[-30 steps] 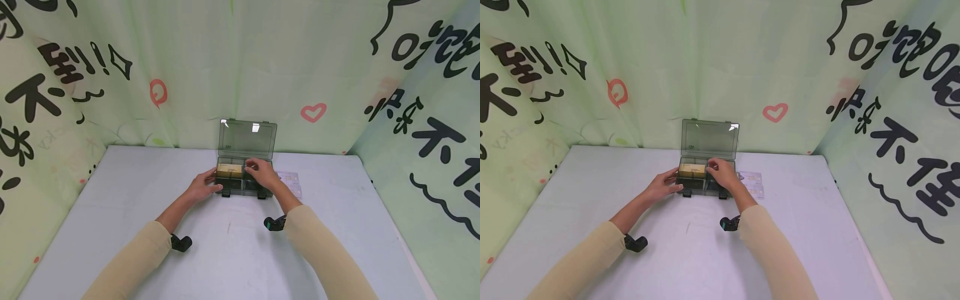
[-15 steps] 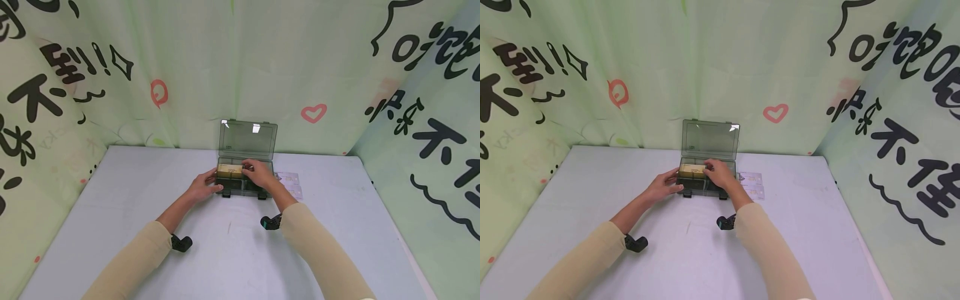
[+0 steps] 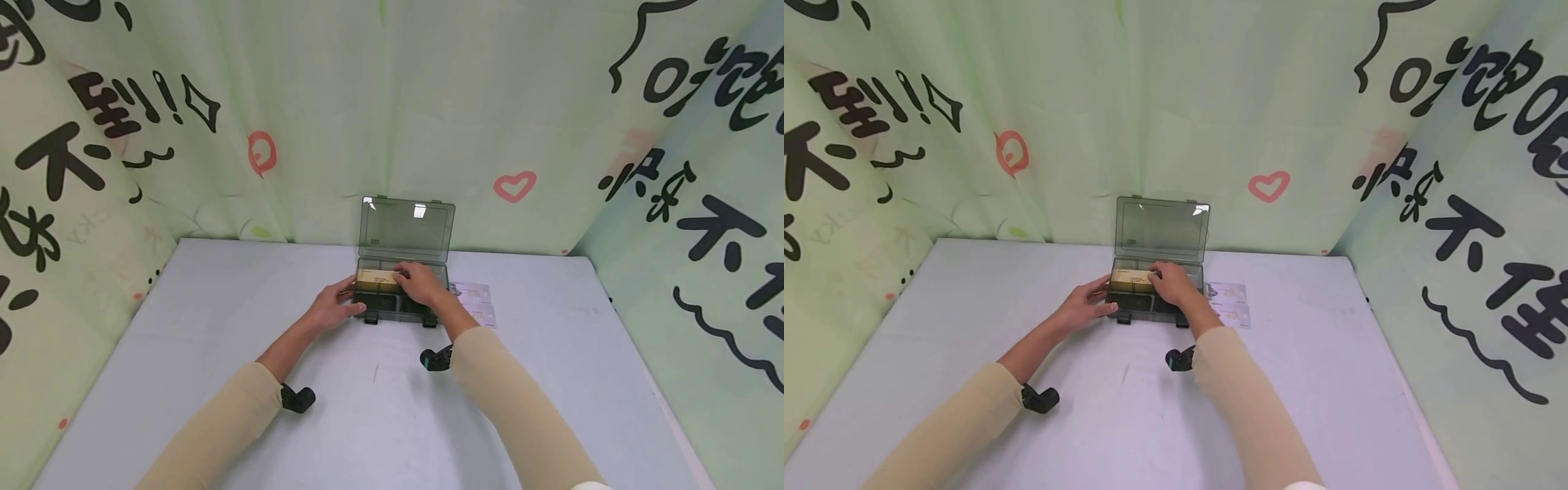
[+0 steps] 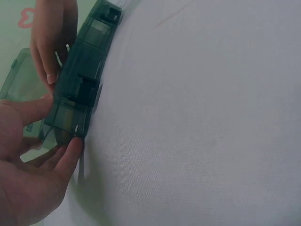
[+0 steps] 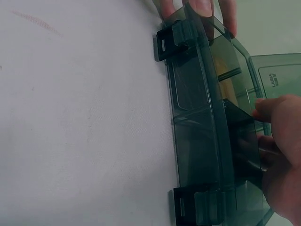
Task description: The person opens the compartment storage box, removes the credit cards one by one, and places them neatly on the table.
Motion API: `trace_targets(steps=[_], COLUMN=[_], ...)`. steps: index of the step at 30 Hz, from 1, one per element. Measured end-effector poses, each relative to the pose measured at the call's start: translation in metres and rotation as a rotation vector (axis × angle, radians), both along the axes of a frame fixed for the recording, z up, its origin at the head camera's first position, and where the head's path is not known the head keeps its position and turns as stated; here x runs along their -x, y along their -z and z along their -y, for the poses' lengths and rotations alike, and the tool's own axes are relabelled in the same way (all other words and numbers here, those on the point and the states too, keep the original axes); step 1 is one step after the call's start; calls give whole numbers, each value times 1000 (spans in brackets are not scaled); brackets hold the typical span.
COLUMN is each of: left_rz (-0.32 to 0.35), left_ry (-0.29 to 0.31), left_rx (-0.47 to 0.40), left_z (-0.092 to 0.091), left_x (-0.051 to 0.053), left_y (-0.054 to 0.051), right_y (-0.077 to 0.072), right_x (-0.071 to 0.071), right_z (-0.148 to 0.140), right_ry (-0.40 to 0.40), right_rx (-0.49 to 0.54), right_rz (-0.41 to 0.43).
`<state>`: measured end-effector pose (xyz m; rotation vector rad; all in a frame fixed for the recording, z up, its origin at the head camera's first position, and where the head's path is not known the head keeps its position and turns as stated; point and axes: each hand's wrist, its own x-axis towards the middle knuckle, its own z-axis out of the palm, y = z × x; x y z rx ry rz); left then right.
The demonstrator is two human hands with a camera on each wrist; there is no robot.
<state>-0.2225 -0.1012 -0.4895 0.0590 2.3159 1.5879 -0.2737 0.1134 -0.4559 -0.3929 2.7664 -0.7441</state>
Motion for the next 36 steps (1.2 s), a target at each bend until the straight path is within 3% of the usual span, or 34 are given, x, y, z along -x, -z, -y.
trace_targets(steps=[7,17,36], left_rz=[-11,-21,-17], left_ry=[9,4,0], left_rx=[-9,-10,-8], left_z=[1,1,0], left_x=[2,1,0], left_y=[3,3,2], right_y=[-1,0,2], right_x=[3,7,9], right_z=[5,11,14], right_ry=[-33,-15,7], right_rx=[-65,-115,-127], right_rz=[24,102,154])
